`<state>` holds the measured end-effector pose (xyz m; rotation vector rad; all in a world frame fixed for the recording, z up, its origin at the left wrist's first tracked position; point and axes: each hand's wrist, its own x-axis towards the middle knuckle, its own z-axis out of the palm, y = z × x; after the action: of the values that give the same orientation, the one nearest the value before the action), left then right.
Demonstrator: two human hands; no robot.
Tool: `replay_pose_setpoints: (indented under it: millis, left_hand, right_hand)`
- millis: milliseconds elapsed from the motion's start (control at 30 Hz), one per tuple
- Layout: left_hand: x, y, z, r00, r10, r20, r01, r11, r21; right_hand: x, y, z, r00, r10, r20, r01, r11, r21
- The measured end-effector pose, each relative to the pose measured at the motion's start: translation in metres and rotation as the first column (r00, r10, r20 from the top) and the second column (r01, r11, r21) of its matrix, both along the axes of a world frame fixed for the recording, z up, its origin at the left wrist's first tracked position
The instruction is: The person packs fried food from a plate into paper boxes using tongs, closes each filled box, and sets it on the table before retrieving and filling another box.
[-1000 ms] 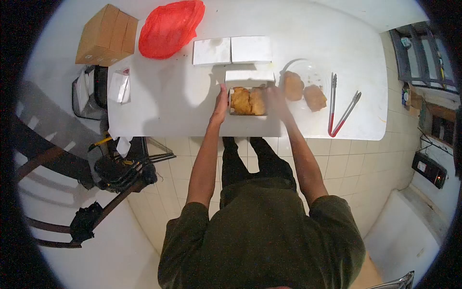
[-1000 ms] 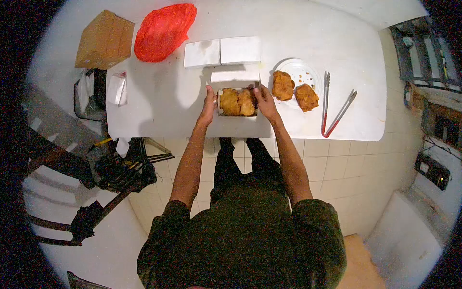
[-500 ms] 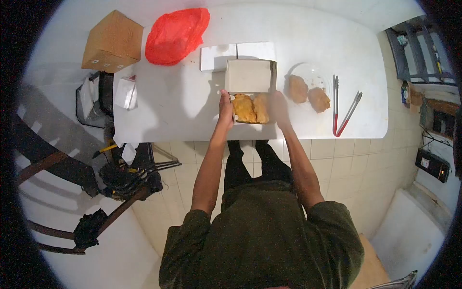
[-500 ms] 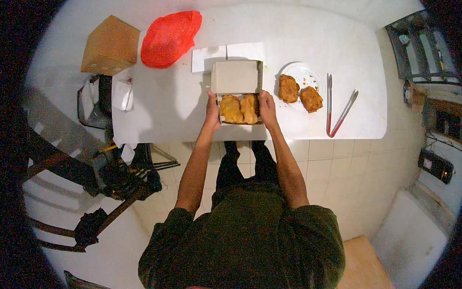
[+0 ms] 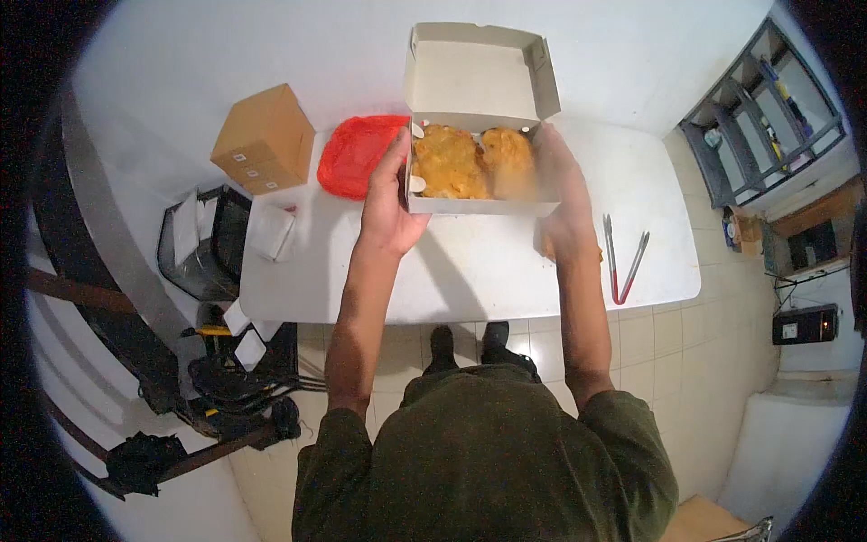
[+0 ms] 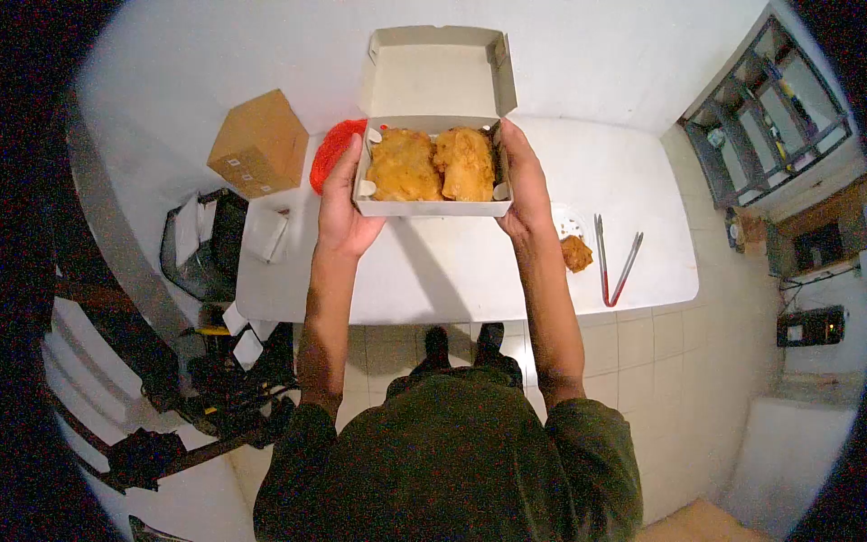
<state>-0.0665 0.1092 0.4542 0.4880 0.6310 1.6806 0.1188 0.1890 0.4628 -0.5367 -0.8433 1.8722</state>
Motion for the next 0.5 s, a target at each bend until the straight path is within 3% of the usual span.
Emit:
replay_pose_setpoints:
  millis: [167, 500]
  left_hand:
    - [0.004, -0.038, 0.029, 0.995, 0.012, 0.099, -0.027, 0.989, 0.144]
    - [-0.002, -0.075, -0.003, 0.983, 0.023, 0.182, -0.056, 0.982, 0.180]
  right_hand:
    - [-0.005, -0.028, 0.024, 0.993, 0.026, -0.113, -0.027, 1.000, -0.014]
    - [-0.013, -0.076, 0.010, 0.985, -0.001, -0.173, -0.009, 0.998, -0.056]
